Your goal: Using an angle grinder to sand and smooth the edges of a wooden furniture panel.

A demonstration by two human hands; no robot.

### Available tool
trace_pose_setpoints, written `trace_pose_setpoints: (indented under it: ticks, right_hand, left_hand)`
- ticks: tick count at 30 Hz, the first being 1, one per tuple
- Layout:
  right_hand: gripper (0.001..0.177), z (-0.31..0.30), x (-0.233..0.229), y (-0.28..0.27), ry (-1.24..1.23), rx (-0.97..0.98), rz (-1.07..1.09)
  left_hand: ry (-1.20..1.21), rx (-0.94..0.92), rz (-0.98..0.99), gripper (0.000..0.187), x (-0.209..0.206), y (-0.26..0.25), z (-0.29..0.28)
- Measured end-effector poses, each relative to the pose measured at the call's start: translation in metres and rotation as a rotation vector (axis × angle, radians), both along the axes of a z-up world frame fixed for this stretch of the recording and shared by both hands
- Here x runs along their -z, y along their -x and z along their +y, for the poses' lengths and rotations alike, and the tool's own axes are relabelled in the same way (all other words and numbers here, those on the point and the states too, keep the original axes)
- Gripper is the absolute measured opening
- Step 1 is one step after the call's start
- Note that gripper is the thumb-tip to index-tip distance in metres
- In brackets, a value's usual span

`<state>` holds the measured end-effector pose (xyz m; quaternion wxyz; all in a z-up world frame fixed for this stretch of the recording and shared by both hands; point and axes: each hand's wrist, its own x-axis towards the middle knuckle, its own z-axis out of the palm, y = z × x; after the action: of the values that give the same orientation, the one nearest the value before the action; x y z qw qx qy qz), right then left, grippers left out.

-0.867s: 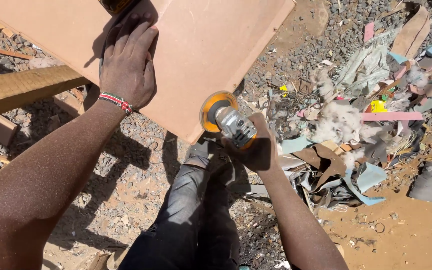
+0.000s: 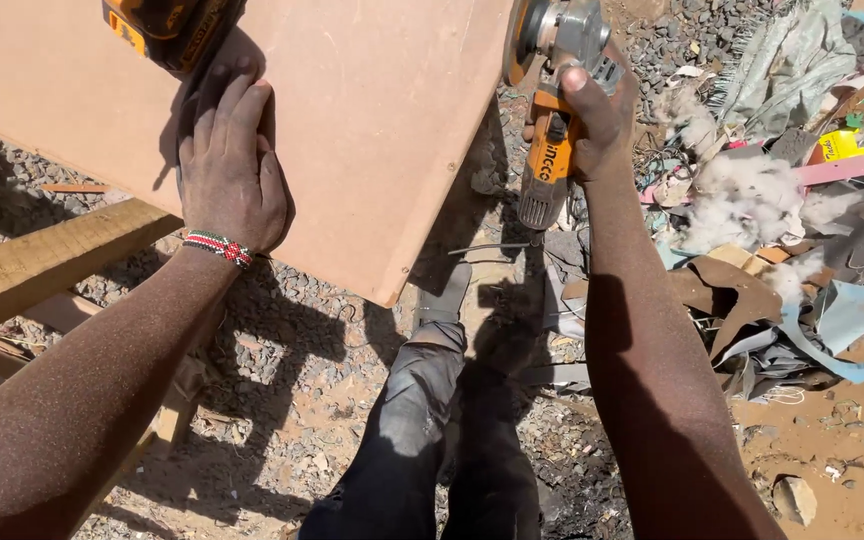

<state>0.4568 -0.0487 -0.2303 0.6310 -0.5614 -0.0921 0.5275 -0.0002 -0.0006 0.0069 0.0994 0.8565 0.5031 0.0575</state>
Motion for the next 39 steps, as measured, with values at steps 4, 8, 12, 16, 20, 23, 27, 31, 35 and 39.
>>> trace_pose_setpoints:
  ticks: [4, 8, 12, 16, 20, 23, 27, 31, 35, 39]
  right_hand:
    - [0.132, -0.044, -0.071, 0.052, -0.148, -0.101, 0.023]
    - [0.097, -0.139, 0.007, 0.111, -0.415, -0.145, -0.255]
    - [0.08, -0.202, -0.048, 0.159, -0.378, -0.344, -0.744]
    - [0.066, -0.217, -0.128, 0.201, -0.332, -0.392, -0.117]
    - [0.072, -0.249, -0.116, 0.234, -0.351, -0.346, -0.155]
    - [0.069, -0.252, -0.105, 0.246, -0.437, -0.285, -0.125]
    - [0.049, -0.198, -0.094, 0.217, -0.481, -0.107, -0.1]
    - [0.05, -0.143, -0.034, 0.159, -0.448, -0.137, -0.106]
    - [0.084, -0.074, -0.024, 0.092, -0.3, -0.103, -0.017]
    - [0.132, -0.014, -0.024, 0.046, -0.121, -0.054, 0.105]
  left_hand:
    - [-0.015, 0.002, -0.016, 0.083, -0.002, -0.002, -0.002]
    - [0.002, -0.001, 0.027, 0.083, 0.004, 0.005, 0.002]
    - [-0.039, 0.019, 0.005, 0.078, 0.004, 0.003, 0.0]
    - [-0.046, 0.043, -0.019, 0.066, -0.007, -0.007, -0.006]
    - [-0.053, 0.019, -0.03, 0.069, -0.005, -0.009, -0.006]
    - [-0.065, 0.014, -0.034, 0.069, -0.004, -0.008, -0.004]
    - [-0.072, 0.032, 0.061, 0.078, 0.024, 0.021, 0.008]
    - [-0.057, 0.03, 0.065, 0.08, 0.028, 0.024, 0.009]
    - [-0.069, 0.023, 0.057, 0.077, 0.023, 0.019, 0.007]
    - [-0.009, -0.012, 0.024, 0.069, -0.002, -0.006, 0.0]
